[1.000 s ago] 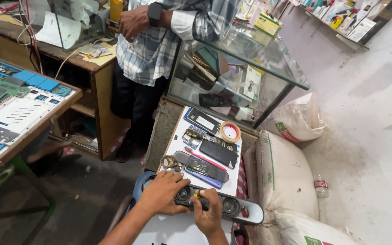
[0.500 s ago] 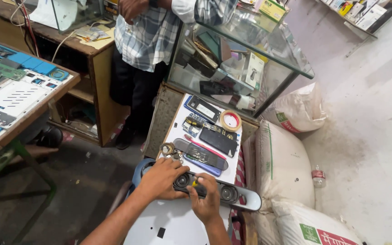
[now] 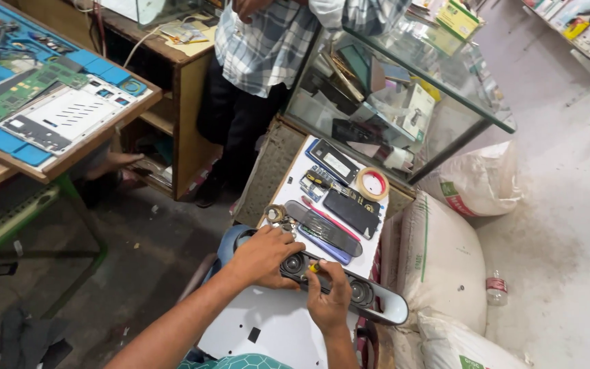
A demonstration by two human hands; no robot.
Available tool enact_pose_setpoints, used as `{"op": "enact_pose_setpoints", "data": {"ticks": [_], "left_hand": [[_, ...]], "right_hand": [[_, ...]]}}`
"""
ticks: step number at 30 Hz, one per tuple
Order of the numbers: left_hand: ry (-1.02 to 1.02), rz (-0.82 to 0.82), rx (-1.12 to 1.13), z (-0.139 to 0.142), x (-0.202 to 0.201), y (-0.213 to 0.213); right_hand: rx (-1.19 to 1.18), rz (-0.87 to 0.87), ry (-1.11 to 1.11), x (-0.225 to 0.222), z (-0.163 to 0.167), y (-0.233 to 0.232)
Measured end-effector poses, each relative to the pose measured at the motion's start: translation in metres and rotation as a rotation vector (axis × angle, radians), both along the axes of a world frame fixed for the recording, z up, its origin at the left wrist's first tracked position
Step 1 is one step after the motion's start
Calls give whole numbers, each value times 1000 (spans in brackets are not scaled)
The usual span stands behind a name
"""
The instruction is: The person repairs a long black speaker bar on a workbench, using a screwdriver to unscrew and tighten its rear panel while holding the speaker steady with the other hand. They reposition the speaker on the bench and continue driving screws along its edge.
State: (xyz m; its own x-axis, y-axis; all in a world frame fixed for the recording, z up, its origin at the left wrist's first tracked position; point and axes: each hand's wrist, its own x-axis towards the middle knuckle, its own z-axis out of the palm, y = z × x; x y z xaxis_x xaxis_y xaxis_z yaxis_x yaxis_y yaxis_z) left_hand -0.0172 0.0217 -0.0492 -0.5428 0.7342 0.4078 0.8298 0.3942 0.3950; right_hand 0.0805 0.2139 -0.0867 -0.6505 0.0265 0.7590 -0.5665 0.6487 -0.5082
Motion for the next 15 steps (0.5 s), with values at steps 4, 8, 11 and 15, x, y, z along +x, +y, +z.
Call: {"op": "enact_pose_setpoints", "data": {"ticks": [4,8,11,15], "left_hand": [[11,11,-14,-2,0,-2],[5,22,-10,-3,-1,-1],[11,25,-12,-4,-1,-1],[9,28,-42,-3,-1,-1]], "right_hand": [[-26,54,18,0,-4,-1],[-22,-10,9,-1,-4,-2],[-21,31,-9,-2,-1,-3],[-19,59,32,-2,4,-7]]}}
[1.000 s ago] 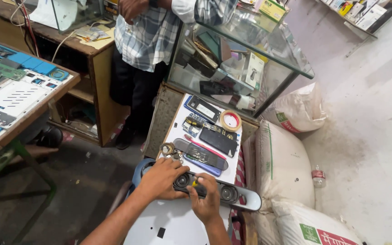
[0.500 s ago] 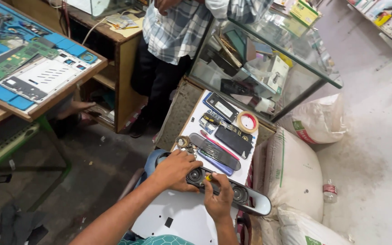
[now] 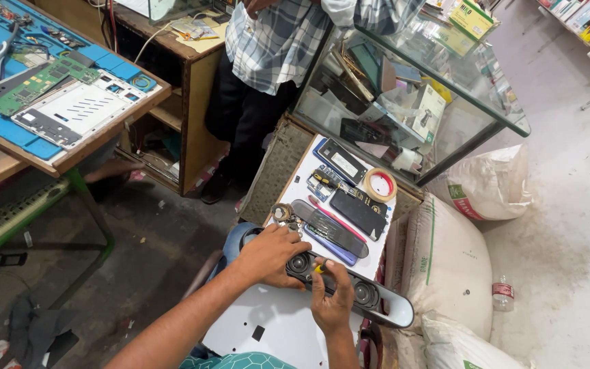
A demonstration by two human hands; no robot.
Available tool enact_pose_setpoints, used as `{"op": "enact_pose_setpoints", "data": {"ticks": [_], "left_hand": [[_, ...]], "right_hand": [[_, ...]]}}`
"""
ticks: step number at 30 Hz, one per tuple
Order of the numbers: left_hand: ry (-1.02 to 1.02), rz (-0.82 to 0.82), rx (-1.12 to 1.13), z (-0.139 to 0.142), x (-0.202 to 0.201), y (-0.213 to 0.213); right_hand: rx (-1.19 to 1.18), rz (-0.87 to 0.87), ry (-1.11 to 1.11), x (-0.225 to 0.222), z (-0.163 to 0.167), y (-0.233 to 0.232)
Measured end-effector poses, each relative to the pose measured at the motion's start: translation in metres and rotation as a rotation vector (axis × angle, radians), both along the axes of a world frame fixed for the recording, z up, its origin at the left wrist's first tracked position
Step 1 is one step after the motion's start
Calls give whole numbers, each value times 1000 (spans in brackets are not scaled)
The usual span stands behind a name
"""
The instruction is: The person repairs a long black speaker bar on a workbench, using a screwdriver to unscrew and tighten its rear panel while holding the speaker steady with the other hand. They reposition the speaker on the bench and continue driving screws along its edge.
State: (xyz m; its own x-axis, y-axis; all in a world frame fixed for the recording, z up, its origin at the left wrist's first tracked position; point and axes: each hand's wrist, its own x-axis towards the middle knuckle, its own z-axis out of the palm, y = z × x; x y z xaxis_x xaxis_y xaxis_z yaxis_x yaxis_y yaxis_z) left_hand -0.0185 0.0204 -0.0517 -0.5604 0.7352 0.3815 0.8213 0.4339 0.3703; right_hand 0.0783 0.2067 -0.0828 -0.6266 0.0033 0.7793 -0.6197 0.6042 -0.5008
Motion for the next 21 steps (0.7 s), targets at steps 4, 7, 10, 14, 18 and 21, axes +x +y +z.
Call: {"op": "enact_pose_setpoints", "data": {"ticks": [4,7,10,14,18,21], "left_hand": [[-10,0,-2,3,-1,-1],[-41,6,-24,6,1,-4],[-45,8,-26,9,2,-5],[-71,9,-11,17,6,-2],[-113,12,-41,25,7,0],[-127,30,-99,28,9,3]], "right_hand": [[51,-65,34,-3,3,-2],[11,11,-5,-3,1,-3],[-25,93,-22,-1,-1,-4],[27,13,52,2,3,-4],[69,-73,19,5,9,-4],[79,-48,49,9,9,-3]]}}
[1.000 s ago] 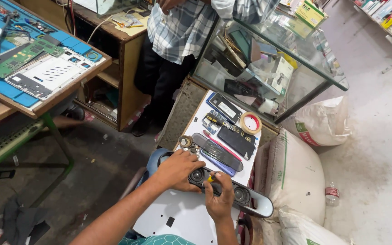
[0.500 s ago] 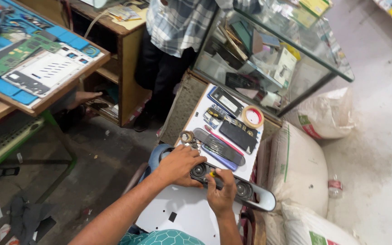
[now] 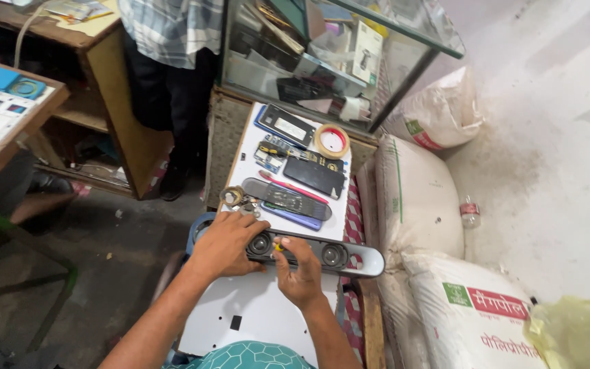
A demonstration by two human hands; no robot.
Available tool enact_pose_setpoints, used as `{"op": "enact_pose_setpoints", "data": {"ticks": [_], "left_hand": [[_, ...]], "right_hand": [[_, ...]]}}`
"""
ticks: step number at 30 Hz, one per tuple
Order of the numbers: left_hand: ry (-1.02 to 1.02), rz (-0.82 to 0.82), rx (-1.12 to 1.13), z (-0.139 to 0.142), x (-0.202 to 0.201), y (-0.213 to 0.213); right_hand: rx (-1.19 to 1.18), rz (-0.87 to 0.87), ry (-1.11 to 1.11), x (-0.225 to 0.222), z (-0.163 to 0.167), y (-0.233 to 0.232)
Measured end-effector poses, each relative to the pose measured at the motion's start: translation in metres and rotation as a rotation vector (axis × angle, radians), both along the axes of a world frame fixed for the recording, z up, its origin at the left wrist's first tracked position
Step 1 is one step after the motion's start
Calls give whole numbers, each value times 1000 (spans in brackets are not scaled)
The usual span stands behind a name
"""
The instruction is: The person repairs a long black speaker bar on a workbench, using a screwdriver to unscrew and tighten its rear panel while holding the speaker steady with the other hand. They reposition the speaker on the bench and continue driving screws along its edge.
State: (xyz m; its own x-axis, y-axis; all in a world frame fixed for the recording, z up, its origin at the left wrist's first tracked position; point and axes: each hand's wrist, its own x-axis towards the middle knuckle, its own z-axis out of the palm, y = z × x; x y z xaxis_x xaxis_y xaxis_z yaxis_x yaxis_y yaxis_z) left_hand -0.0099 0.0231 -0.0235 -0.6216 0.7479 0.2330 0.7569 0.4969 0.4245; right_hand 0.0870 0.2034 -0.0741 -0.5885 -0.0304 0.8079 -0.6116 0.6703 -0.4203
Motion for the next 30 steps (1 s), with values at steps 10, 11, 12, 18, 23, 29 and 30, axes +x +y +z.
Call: {"op": "enact_pose_setpoints", "data": {"ticks": [10,11,12,18,23,29,30], "left_hand": [[-17,-31,-64,-2,3,11],[-17,-36,-52,-1,3,11],[-17,-41,-39,-1,3,10],[0,-32,5,4,-5,7],[61,-33,9,-4,-11,8],[70,-34,32,-18,-6,2],[69,-32,32,-19,-6,2]], "right_hand": [[60,-91,51,7,-19,12],[55,-92,55,7,-20,12],[65,-90,65,6,-20,11],[103,-114,156,-6,-14,8],[143,-120,172,-11,-11,11],[110,-105,86,-3,-15,6],[119,-114,102,-4,-15,4]]}}
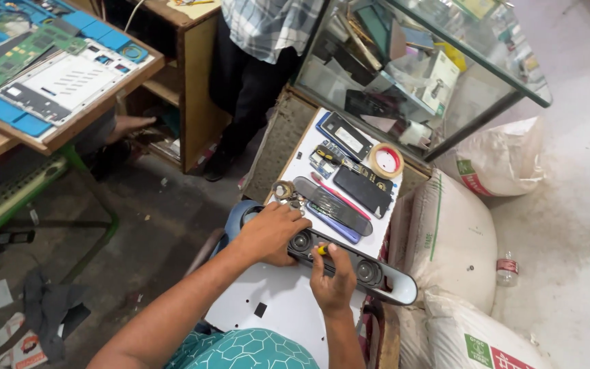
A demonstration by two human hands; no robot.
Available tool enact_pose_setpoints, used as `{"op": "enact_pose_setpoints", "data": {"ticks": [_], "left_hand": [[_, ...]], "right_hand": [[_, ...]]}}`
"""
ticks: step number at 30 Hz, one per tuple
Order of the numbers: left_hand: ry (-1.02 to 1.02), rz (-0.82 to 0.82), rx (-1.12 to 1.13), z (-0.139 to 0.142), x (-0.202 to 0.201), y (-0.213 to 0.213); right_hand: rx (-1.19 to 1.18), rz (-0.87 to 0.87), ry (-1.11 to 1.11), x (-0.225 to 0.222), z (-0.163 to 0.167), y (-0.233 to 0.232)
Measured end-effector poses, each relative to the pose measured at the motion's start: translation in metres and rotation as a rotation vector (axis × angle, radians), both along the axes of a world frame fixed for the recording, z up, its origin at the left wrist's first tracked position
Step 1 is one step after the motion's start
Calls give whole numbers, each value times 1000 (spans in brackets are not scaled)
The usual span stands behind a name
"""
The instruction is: The person repairs a long black speaker bar on a workbench, using a screwdriver to unscrew and tighten its rear panel while holding the speaker steady with the other hand. They reposition the speaker on the bench and continue driving screws along its edge.
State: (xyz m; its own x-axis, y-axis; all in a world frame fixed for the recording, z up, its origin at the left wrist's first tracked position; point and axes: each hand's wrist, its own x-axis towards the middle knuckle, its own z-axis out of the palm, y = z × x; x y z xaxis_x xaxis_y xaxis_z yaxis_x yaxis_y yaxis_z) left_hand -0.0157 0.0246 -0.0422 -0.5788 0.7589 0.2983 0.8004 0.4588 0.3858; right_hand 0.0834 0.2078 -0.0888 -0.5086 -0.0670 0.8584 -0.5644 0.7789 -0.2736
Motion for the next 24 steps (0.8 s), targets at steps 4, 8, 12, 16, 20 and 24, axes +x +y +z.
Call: {"op": "enact_pose_setpoints", "data": {"ticks": [4,8,12,16,20,24], "left_hand": [[17,-1,-3,3,-3,-4],[18,1,-4,5,-7,-8],[22,-7,58,2,-10,-7],[7,6,34,0,-5,-4],[-9,0,-1,1,0,0],[-19,11,-24,-2,0,2]], "right_hand": [[24,-19,26,-5,4,-4],[8,8,-48,-9,5,-3],[-33,74,-70,-11,0,2],[-95,139,-154,-1,-4,6],[-108,183,-198,8,3,8],[-35,128,-180,7,9,11]]}}
